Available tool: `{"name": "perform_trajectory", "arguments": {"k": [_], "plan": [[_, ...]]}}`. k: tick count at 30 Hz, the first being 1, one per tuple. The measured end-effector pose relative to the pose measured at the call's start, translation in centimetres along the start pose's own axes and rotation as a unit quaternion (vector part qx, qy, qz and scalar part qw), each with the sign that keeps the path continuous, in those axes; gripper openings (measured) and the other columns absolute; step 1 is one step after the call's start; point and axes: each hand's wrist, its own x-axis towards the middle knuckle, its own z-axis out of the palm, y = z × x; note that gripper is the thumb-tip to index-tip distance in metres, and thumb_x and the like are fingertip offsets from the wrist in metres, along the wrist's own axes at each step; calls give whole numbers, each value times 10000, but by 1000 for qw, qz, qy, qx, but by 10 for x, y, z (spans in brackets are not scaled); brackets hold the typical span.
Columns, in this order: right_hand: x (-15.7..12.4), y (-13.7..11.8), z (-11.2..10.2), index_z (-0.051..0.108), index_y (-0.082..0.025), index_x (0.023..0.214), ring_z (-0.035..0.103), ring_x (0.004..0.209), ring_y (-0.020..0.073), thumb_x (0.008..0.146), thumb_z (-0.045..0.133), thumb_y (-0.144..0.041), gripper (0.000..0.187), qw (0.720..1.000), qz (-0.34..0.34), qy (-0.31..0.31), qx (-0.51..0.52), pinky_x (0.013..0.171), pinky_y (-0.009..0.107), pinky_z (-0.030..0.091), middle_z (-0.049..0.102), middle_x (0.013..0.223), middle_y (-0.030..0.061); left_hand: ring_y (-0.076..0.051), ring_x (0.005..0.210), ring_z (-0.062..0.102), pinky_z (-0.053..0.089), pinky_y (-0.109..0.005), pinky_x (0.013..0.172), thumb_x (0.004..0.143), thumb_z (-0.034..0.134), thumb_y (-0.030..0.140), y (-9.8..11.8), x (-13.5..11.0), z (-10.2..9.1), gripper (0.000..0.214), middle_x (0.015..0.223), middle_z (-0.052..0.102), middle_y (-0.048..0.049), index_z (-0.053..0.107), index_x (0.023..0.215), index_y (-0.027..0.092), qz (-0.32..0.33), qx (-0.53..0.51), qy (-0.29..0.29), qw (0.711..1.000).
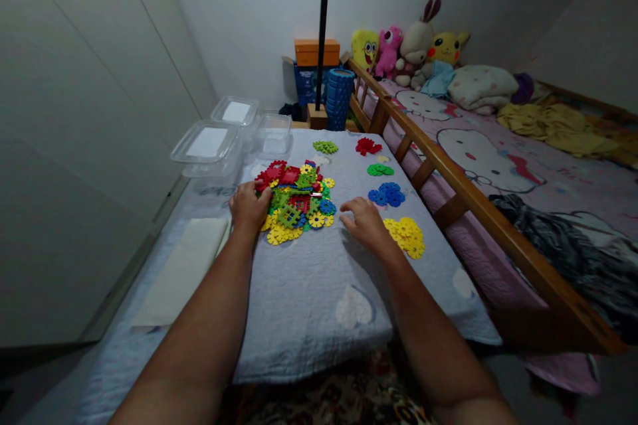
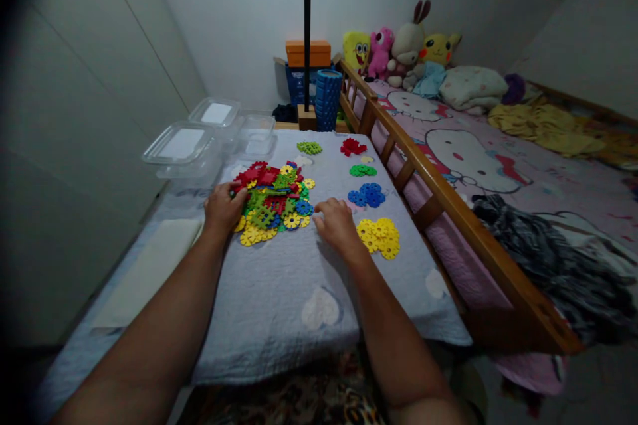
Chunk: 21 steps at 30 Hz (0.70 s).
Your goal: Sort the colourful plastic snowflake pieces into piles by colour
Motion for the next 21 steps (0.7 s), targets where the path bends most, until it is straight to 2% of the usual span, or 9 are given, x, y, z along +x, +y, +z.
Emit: {"name": "perform_trajectory", "arguments": {"k": [5, 9, 16, 21], "plan": [[30, -16, 39, 683, -187, 1229, 537, 1121, 296, 898, 646, -218, 334, 998, 50, 39, -14, 995, 411, 420, 642, 1187, 154, -296, 1243, 602, 401, -450, 1110, 918, 520, 429, -1, 0, 0, 382, 1302, 685, -127, 680, 1189, 212, 6, -3, 0, 1000], [31, -12, 56, 700, -214, 1173, 527, 1103, 285, 892, 666, -235, 284, 996, 67, 58, -3, 987, 401, 423, 639, 1135, 129, -300, 1235, 607, 406, -453, 1106, 919, 524, 420, 1, -1, -1, 389, 1298, 684, -133, 680, 1204, 205, -1, -1, -4, 1000], [28, -9, 49, 732, -190, 1042, 581, 1031, 258, 924, 556, -199, 212, 994, 62, 77, 53, 956, 378, 433, 689, 1045, 107, -313, 1258, 598, 392, -475, 1122, 924, 521, 414, 1, 0, 0, 412, 1313, 677, -142, 680, 1229, 188, 0, -3, -3, 1000], [26, 8, 30, 722, -203, 967, 628, 948, 240, 890, 535, -208, 202, 985, 78, 122, 99, 909, 361, 459, 721, 975, 94, -311, 1239, 602, 402, -473, 1104, 921, 524, 424, 0, 0, 1, 394, 1297, 682, -139, 686, 1205, 203, -1, 3, -3, 1000]]}}
